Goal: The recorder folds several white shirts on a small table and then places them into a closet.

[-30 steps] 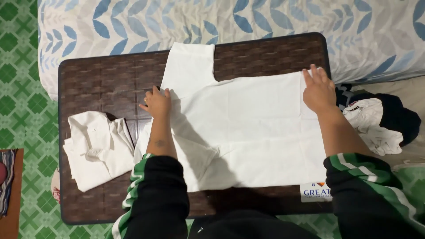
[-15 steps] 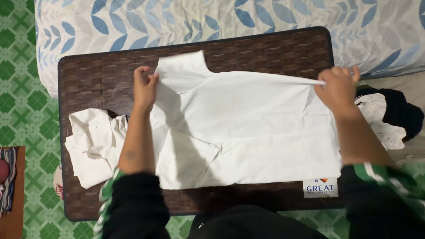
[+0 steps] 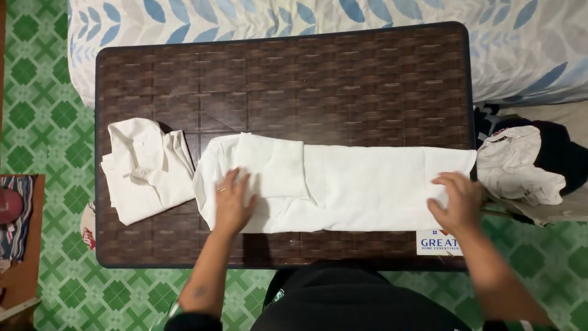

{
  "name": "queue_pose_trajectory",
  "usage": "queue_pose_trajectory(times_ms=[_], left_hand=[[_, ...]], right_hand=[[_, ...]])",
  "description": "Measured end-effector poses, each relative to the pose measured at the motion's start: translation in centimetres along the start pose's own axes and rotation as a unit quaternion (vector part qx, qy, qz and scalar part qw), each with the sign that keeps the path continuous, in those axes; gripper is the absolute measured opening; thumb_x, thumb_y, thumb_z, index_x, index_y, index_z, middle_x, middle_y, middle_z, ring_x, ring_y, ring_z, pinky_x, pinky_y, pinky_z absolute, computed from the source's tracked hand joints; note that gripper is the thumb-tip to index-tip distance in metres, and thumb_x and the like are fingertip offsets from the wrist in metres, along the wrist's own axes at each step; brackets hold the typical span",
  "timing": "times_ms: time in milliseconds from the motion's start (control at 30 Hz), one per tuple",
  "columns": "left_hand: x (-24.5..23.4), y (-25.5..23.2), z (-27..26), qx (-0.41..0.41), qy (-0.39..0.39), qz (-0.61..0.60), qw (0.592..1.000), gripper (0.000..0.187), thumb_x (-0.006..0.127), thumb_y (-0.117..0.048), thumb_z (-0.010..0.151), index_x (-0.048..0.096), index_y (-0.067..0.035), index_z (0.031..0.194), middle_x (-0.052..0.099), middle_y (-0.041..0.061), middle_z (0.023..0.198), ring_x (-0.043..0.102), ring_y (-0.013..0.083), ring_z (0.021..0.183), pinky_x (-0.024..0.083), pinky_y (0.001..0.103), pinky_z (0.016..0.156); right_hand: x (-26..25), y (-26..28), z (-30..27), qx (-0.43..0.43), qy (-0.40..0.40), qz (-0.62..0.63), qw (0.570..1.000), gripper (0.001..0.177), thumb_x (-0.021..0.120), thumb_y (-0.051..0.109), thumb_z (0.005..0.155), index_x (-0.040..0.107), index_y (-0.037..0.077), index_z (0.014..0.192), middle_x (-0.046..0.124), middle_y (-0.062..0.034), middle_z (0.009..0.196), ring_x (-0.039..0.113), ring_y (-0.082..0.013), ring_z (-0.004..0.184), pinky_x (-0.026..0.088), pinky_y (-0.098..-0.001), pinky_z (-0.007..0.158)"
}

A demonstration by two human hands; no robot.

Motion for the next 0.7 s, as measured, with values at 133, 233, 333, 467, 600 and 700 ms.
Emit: queue_pose_trajectory(times_ms=[133, 233, 333, 467, 600, 700], left_hand=[[2.1, -4.7, 2.3, 0.053, 0.137, 0.018, 0.989, 0.073, 0.07, -0.043, 0.09, 0.041, -0.024, 0.155, 0.024, 0.017, 0.167, 0.024, 0.0366, 0.154, 0.023, 0.069, 0.117], [4.8, -5.2, 2.6, 0.07, 0.21, 0.034, 0.975, 0.082, 0.053, -0.066, 0.093, 0.03, -0.028, 0.161, 0.012, 0.016, 0.172, 0.011, 0.0346, 0.159, 0.015, 0.068, 0.121], [7.1, -4.6, 1.8, 0.073, 0.182, 0.072, 0.978, 0.087, 0.044, -0.074, 0.09, 0.025, -0.03, 0.163, 0.009, 0.015, 0.173, 0.008, 0.0346, 0.159, 0.015, 0.068, 0.12], [8.4, -6.6, 2.4, 0.078, 0.134, 0.057, 0.986, 0.086, 0.046, -0.071, 0.09, 0.03, -0.027, 0.162, 0.015, 0.019, 0.171, 0.015, 0.0383, 0.158, 0.017, 0.07, 0.117], [10.5, -11.3, 2.9, 0.07, 0.102, 0.038, 0.992, 0.083, 0.052, -0.064, 0.091, 0.034, -0.023, 0.161, 0.019, 0.023, 0.169, 0.018, 0.0411, 0.156, 0.018, 0.073, 0.114], [10.6, -14.2, 3.8, 0.032, 0.182, 0.003, 0.983, 0.086, 0.047, -0.066, 0.093, 0.026, -0.023, 0.163, 0.008, 0.023, 0.171, 0.008, 0.0408, 0.158, 0.01, 0.074, 0.117]], right_hand=[[3.7, 0.7, -0.6, 0.1, -0.06, -0.007, 0.993, 0.006, 0.071, 0.035, 0.099, 0.067, 0.03, 0.099, 0.071, 0.012, 0.084, 0.07, -0.0138, 0.091, 0.032, -0.0401, 0.125], [3.7, 3.4, 1.2, 0.084, -0.15, 0.079, 0.982, 0.013, 0.074, 0.007, 0.092, 0.071, 0.011, 0.104, 0.074, -0.0082, 0.089, 0.071, -0.033, 0.085, 0.051, -0.0447, 0.086], [5.5, 4.7, 1.3, 0.257, 0.146, -0.004, 0.955, 0.081, 0.049, 0.053, 0.099, 0.03, 0.004, 0.161, 0.016, -0.0247, 0.171, 0.012, -0.0456, 0.157, 0.006, -0.074, 0.118], [5.5, 1.4, 1.3, 0.189, 0.087, -0.024, 0.978, 0.062, 0.043, 0.039, 0.107, 0.036, 0.008, 0.16, 0.021, -0.0213, 0.171, 0.018, -0.0407, 0.156, 0.007, -0.069, 0.119], [4.4, -4.2, 1.5, 0.141, -0.061, -0.093, 0.984, 0.053, 0.06, 0.022, 0.104, 0.053, 0.002, 0.153, 0.04, -0.0279, 0.163, 0.033, -0.0451, 0.151, 0.026, -0.0726, 0.111], [2.7, -10.7, 2.4, 0.427, -0.004, 0.043, 0.903, 0.105, 0.071, 0.059, 0.091, 0.017, 0.01, 0.166, 0.016, -0.0229, 0.168, 0.019, -0.0463, 0.153, 0.019, -0.0773, 0.113]])
Point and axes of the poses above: each hand's wrist, its own z-axis towards the middle knuckle, its own x-axis out of the palm, y = z × x, the point moved 4 cm from there along z, towards the middle knuckle
